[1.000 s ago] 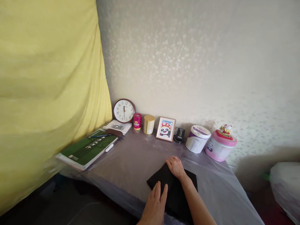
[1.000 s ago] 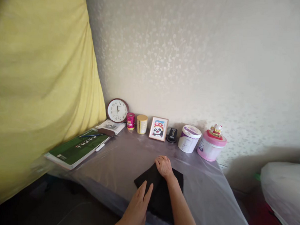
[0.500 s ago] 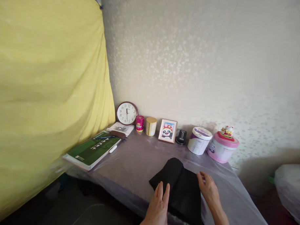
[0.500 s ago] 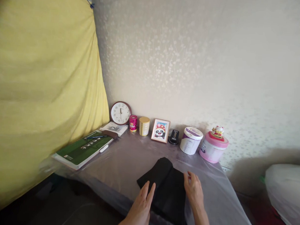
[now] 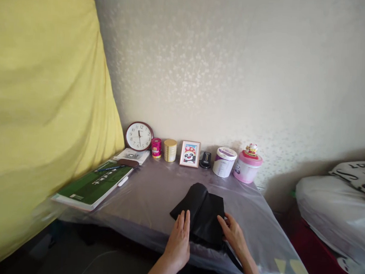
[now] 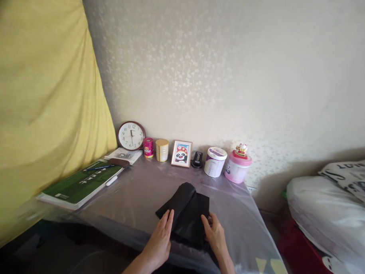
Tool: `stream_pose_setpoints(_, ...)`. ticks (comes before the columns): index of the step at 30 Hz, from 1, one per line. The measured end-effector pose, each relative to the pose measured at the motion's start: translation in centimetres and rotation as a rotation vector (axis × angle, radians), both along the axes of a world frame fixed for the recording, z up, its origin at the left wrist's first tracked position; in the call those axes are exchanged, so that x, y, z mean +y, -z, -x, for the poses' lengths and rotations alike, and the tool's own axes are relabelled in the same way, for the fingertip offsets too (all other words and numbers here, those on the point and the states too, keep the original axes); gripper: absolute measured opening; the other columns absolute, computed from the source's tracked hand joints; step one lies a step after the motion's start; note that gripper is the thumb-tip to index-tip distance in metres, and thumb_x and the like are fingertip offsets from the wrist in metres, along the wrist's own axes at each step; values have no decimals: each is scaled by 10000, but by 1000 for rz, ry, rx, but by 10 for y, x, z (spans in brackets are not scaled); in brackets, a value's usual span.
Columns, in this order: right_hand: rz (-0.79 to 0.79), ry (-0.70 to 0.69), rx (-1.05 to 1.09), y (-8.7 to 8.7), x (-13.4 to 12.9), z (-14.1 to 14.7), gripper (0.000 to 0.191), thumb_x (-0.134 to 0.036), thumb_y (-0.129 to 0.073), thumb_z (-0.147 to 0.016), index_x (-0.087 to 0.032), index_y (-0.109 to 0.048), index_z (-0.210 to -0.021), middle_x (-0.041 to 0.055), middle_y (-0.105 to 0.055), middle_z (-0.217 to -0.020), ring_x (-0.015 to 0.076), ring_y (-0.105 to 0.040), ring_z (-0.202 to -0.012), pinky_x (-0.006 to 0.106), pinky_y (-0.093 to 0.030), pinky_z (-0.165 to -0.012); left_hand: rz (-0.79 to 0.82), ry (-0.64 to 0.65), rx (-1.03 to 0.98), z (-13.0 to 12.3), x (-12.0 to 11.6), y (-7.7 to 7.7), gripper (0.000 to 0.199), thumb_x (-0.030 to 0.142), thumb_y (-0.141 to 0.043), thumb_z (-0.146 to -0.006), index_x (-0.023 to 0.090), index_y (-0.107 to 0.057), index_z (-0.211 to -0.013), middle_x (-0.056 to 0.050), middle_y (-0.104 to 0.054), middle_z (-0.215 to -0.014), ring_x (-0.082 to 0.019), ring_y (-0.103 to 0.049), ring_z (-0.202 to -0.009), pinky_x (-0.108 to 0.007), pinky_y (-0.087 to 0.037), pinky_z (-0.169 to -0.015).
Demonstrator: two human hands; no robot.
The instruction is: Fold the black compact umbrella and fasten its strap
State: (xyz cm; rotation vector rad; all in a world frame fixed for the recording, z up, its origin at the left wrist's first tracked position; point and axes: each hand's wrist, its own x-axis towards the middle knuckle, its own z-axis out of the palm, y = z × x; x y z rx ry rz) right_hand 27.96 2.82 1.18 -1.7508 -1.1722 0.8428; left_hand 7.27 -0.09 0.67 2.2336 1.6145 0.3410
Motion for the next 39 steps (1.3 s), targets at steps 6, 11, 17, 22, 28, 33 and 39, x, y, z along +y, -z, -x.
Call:
stream_pose_setpoints(6, 14, -76, 171, -13, 6, 1, 390, -469, -597, -610, -184, -595, -876, -1, -617, -672, 173, -587, -598, 252, -454, -448, 1, -7, -9, 0, -1, 5, 868, -40, -347, -595, 53, 26, -1374, -148, -40, -1456, -212, -44, -1334, -329, -182, -1079)
stream_pose_setpoints(11, -99, -198, 459, -39, 21, 21, 369, -431, -655, -627, -171, -630, -888, -8, -621, -618, 166, -601, -606, 261, -464, -549, 10, -24, -54, -1, 1, 13, 891, -31, -357, -579, 53, 43, -1371, -162, -67, -1449, -214, -47, -1333, -360, -189, -1077)
stream_pose_setpoints(17, -110, -317, 706, -54, 48, 58, 322, -378, -690, -635, -197, -625, -894, -10, -638, -663, 141, -591, -594, 250, -457, -580, 27, -22, -31, -1, 4, 11, 873, -36, -366, -567, 15, -17, -1366, -184, -68, -1442, -231, -65, -1331, -356, -177, -1081)
stream_pose_setpoints(22, -168, -311, 772, -43, 69, 83, 295, -350, -697, -622, -185, -613, -852, -18, -623, -643, 130, -574, -579, 247, -447, -584, 29, -26, -6, -1, 5, 11, 852, -30, -371, -575, 6, -51, -1364, -194, -99, -1438, -229, -106, -1328, -352, -204, -1074)
stream_pose_setpoints(28, -210, -256, 517, -10, 90, 102, 373, -443, -634, -636, -172, -577, -886, -46, -564, -557, 125, -535, -521, 250, -419, -524, -23, -14, -4, 3, 9, 22, 822, 10, -392, -581, -11, -114, -1354, -207, -129, -1432, -247, -161, -1318, -378, -219, -1070)
stream_pose_setpoints(33, -213, -271, 382, 6, 100, 107, 324, -410, -616, -649, -195, -542, -880, -63, -544, -503, 129, -527, -475, 248, -403, -483, -65, -14, -116, 8, 13, 26, 765, 50, -377, -626, -19, -126, -1345, -204, -172, -1427, -217, -203, -1311, -346, -239, -1065)
stream_pose_setpoints(39, -214, -400, 138, 10, 101, 108, 245, -403, -465, -779, -199, -519, -903, 3, -678, -682, 154, -635, -638, 299, -482, -662, -161, -83, -205, 18, 5, 41, 635, 199, -396, -731, 44, -209, -1318, -201, -377, -1326, -239, -392, -1213, -402, -369, -978)
